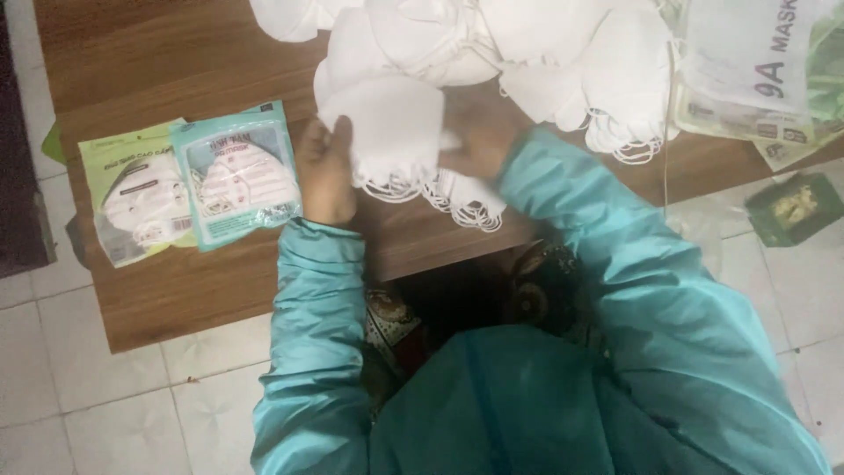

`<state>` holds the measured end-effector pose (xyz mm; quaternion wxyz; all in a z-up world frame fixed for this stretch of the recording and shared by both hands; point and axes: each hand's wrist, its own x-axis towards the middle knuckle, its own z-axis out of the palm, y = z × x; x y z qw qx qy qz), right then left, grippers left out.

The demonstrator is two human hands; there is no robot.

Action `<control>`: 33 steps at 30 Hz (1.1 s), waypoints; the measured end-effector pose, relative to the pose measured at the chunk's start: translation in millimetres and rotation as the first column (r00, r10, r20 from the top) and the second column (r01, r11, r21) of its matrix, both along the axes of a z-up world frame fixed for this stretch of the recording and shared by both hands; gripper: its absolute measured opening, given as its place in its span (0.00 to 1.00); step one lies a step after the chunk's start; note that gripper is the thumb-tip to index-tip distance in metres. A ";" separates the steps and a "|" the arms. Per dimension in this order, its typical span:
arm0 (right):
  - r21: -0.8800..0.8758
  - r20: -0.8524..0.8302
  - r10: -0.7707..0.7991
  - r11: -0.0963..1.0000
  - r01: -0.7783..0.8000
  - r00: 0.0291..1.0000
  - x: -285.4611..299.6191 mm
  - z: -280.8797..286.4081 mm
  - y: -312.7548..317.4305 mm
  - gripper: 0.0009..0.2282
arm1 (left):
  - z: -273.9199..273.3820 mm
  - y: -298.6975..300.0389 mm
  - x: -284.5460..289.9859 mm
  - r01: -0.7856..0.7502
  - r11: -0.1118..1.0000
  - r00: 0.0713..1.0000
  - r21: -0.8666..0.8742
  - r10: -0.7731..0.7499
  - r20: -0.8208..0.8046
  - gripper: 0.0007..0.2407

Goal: A person is picking up individual face masks from a pile, unfolding them, and stacking them neatly on a wooden surface.

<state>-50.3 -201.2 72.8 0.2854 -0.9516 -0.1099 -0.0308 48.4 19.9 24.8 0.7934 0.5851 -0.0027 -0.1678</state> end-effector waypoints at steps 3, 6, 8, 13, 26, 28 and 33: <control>-0.326 -0.237 -0.013 0.943 -0.067 0.971 18.6 -100.7 -6.3 0.36 | 5.2 5.1 -1.6 -0.086 0.996 0.995 -0.001 0.086 0.047 0.05; -0.379 -0.279 -0.064 0.924 -0.048 0.958 12.0 -89.4 -7.0 0.40 | 7.5 3.7 -7.6 -0.093 0.994 0.995 -0.054 0.095 0.040 0.10; -0.410 -0.250 -0.125 0.912 0.012 0.960 7.3 -94.2 -21.1 0.38 | 5.8 1.0 -12.7 -0.100 0.994 0.994 -0.040 0.101 0.032 0.09; -0.431 -0.182 -0.273 0.886 0.173 0.945 -5.0 -96.3 -61.7 0.37 | 6.1 -4.7 -18.5 -0.093 0.994 0.995 0.059 0.091 0.033 0.08; -0.105 -0.216 -0.349 0.937 0.334 0.912 -21.2 -88.4 -124.8 0.36 | -29.5 -10.6 -5.8 0.053 0.968 0.998 0.244 -0.044 -0.042 0.13; -0.165 -0.407 -0.379 0.926 0.341 0.831 -20.7 -89.8 -127.5 0.41 | -32.8 -14.8 -3.1 0.075 0.972 0.996 0.222 -0.063 -0.057 0.13; -0.348 -0.327 -0.459 0.871 0.347 0.826 -22.2 -91.8 -118.0 0.41 | -36.6 -16.4 -7.3 0.115 0.956 0.993 0.268 -0.115 -0.016 0.13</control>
